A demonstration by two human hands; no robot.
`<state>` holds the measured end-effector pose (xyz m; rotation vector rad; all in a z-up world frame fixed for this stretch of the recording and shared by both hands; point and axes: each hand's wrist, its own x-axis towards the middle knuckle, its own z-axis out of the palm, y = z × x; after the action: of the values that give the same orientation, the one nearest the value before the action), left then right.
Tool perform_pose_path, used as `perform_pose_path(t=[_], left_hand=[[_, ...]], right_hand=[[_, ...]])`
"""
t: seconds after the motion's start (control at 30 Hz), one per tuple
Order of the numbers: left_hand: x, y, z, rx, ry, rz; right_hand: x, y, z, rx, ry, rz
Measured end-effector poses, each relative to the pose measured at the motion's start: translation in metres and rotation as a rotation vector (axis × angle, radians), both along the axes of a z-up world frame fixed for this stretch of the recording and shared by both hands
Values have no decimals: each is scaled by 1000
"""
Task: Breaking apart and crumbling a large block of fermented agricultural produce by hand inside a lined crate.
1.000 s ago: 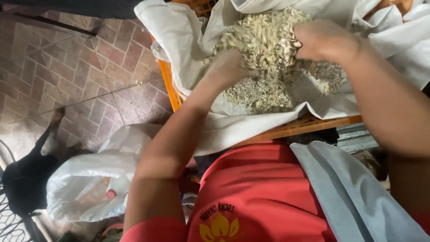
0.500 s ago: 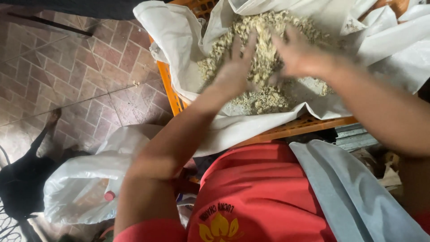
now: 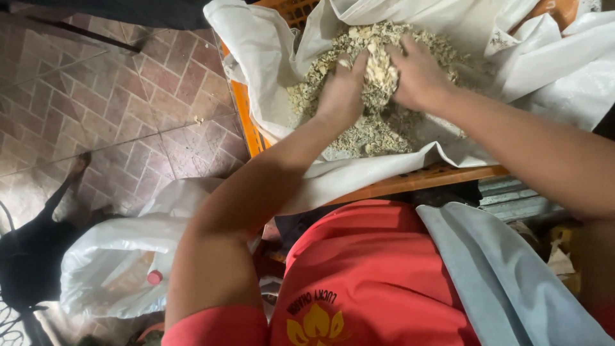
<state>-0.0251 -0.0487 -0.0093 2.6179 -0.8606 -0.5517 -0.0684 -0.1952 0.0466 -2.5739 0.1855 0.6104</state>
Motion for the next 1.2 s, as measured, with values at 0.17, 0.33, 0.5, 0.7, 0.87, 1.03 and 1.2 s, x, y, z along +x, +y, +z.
perform_pose_path(t=[0.17,0.33,0.5,0.7,0.87,1.03,1.2], left_hand=[[21,1,11,-40,187,70],[20,6,32,-36,161,47],[25,7,44,79,256,210],[21,7,54,106,277,215],[21,13,38,75,138,1],[18,19,63,66,201,-69],[15,22,85,110,217,-87]], right_hand=[[2,-12,-3,13,-2,-49],[6,-18,-9,38,4,-79],[8,-32,-8,54,1,-130],[14,-28,1,51,-53,-79],[13,-43,-25,59,-197,103],[14,-39,-12,-9,-198,144],[12,-34,10,-36,-118,171]])
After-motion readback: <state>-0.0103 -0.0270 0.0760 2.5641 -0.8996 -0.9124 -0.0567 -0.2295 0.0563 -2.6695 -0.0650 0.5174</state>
